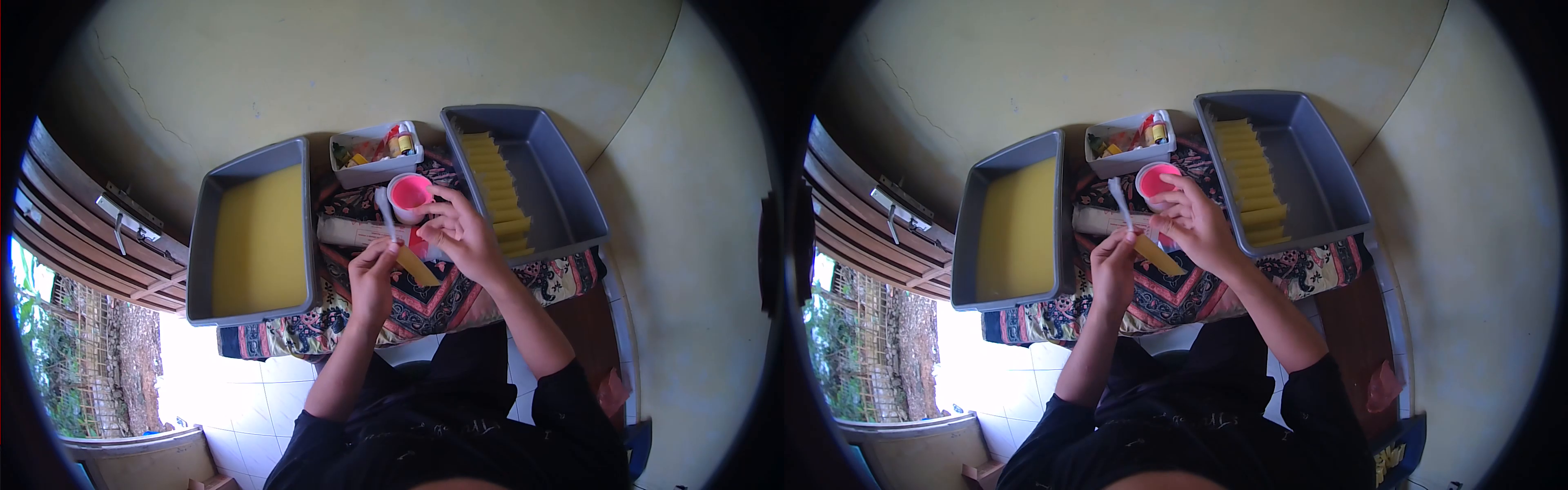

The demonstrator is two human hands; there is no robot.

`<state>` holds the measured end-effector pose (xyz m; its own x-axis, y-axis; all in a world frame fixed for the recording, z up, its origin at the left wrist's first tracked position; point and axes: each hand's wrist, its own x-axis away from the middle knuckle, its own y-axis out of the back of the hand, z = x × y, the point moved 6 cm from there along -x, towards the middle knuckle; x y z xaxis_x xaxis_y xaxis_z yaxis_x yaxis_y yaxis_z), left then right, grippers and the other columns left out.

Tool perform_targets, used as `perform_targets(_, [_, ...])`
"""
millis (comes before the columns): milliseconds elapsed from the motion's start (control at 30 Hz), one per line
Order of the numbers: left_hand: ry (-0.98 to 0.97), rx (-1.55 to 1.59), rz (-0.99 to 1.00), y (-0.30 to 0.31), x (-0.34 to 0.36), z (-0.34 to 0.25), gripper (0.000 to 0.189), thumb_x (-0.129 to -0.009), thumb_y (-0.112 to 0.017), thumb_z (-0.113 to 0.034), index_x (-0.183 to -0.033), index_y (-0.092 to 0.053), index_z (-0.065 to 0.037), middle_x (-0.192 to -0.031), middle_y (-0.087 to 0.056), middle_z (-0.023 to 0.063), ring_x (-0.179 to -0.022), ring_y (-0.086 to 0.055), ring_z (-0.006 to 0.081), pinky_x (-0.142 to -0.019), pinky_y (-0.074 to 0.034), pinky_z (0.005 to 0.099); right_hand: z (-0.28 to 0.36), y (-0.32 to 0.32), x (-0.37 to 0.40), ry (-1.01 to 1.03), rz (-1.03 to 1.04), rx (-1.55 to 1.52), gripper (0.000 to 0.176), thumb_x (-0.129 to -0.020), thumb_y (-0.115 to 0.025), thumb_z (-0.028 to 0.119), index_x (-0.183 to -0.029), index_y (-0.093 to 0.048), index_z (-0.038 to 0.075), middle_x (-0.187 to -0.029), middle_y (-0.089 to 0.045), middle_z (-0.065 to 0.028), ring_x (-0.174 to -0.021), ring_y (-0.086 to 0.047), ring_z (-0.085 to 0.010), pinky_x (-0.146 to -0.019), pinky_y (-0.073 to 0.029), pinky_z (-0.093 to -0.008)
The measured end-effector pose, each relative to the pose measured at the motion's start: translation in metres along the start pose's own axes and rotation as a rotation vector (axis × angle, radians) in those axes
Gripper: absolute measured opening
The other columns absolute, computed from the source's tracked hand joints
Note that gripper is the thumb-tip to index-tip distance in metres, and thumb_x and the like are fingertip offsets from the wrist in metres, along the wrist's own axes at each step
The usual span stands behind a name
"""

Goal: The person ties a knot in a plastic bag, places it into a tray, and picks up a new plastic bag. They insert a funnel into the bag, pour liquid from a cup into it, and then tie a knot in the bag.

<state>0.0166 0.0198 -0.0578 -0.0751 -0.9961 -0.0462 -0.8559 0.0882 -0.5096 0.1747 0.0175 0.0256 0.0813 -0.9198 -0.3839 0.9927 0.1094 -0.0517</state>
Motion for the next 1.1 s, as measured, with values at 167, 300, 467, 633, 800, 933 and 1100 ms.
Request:
perform_targets(167, [0.018, 0.362, -0.12, 0.01, -0.006, -0.007, 0.014, -0.095, -0.056, -0.011, -0.102, -0.063, -0.001, -0.097, -0.064, 0.0062, -0.082, -0.06, 0.0135, -0.07, -0.047, 0.0256, -0.027, -0.002, 0.023, -0.132, 0.221, 0.241, 0.051, -0.084, -0.072, 0.013, -0.128, -0.048, -0.001, -0.11, -0.064, -0.0152, -0.096, -0.065, -0.0187, -0.083, -0.053, -0.0304])
perform_targets(300, [-0.001, 0.393, -0.108, 0.008, -0.005, -0.015, 0.011, -0.095, -0.055, -0.009, -0.101, -0.061, -0.003, -0.097, -0.064, 0.0058, -0.085, -0.061, 0.0138, -0.075, -0.048, 0.0264, -0.031, 0.007, 0.027, -0.255, 0.129, 0.077, 0.038, -0.087, -0.069, 0.01, -0.119, -0.053, -0.004, -0.105, -0.065, -0.015, -0.091, -0.066, -0.0175, -0.078, -0.055, -0.028])
perform_targets(467, [0.008, 0.319, -0.076, 0.01, -0.005, -0.007, 0.007, -0.094, -0.055, -0.006, -0.098, -0.06, -0.003, -0.097, -0.064, 0.0062, -0.086, -0.061, 0.0149, -0.081, -0.048, 0.0284, -0.043, 0.026, 0.028, -0.261, -0.058, -0.127, 0.022, -0.091, -0.061, 0.004, -0.109, -0.054, -0.008, -0.095, -0.065, -0.0167, -0.082, -0.067, -0.017, -0.076, -0.057, -0.028])
perform_targets(633, [0.02, 0.28, 0.004, 0.0, -0.002, -0.002, 0.004, -0.093, -0.055, -0.004, -0.095, -0.059, -0.003, -0.096, -0.063, 0.0073, -0.089, -0.06, 0.0153, -0.083, -0.048, 0.0296, -0.052, 0.038, 0.037, -0.265, -0.165, -0.258, 0.023, -0.093, -0.056, 0.004, -0.113, -0.053, -0.007, -0.098, -0.063, -0.0144, -0.083, -0.067, -0.0207, -0.082, -0.056, -0.0321])
perform_targets(800, [0.02, 0.073, 0.008, -0.016, -0.002, 0.003, 0.005, -0.091, -0.059, -0.003, -0.096, -0.059, -0.001, -0.095, -0.064, 0.0079, -0.084, -0.061, 0.0148, -0.08, -0.048, 0.0272, -0.044, 0.057, 0.044, -0.261, -0.172, -0.269, 0.023, -0.093, -0.051, 0.002, -0.115, -0.052, -0.007, -0.1, -0.062, -0.0148, -0.087, -0.067, -0.0221, -0.085, -0.056, -0.0339])
perform_targets(933, [-0.014, -0.088, 0.008, -0.031, -0.008, 0.004, 0.008, -0.089, -0.062, -0.003, -0.095, -0.06, 0.001, -0.092, -0.065, 0.0078, -0.081, -0.062, 0.0141, -0.078, -0.048, 0.0257, -0.023, 0.076, 0.047, -0.248, -0.184, -0.042, 0.021, -0.092, -0.053, 0.0, -0.112, -0.056, -0.007, -0.098, -0.064, -0.012, -0.092, -0.066, -0.0193, -0.085, -0.055, -0.0316])
perform_targets(1100, [-0.089, -0.423, 0.18, -0.07, -0.013, 0.012, 0.01, -0.082, -0.07, -0.004, -0.09, -0.064, 0.001, -0.087, -0.066, 0.0074, -0.079, -0.062, 0.0127, -0.071, -0.048, 0.0248, -0.013, 0.129, 0.052, -0.202, -0.295, 0.372, 0.019, -0.087, -0.062, -0.003, -0.105, -0.064, -0.005, -0.095, -0.066, -0.0091, -0.089, -0.064, -0.0121, -0.08, -0.05, -0.0236])
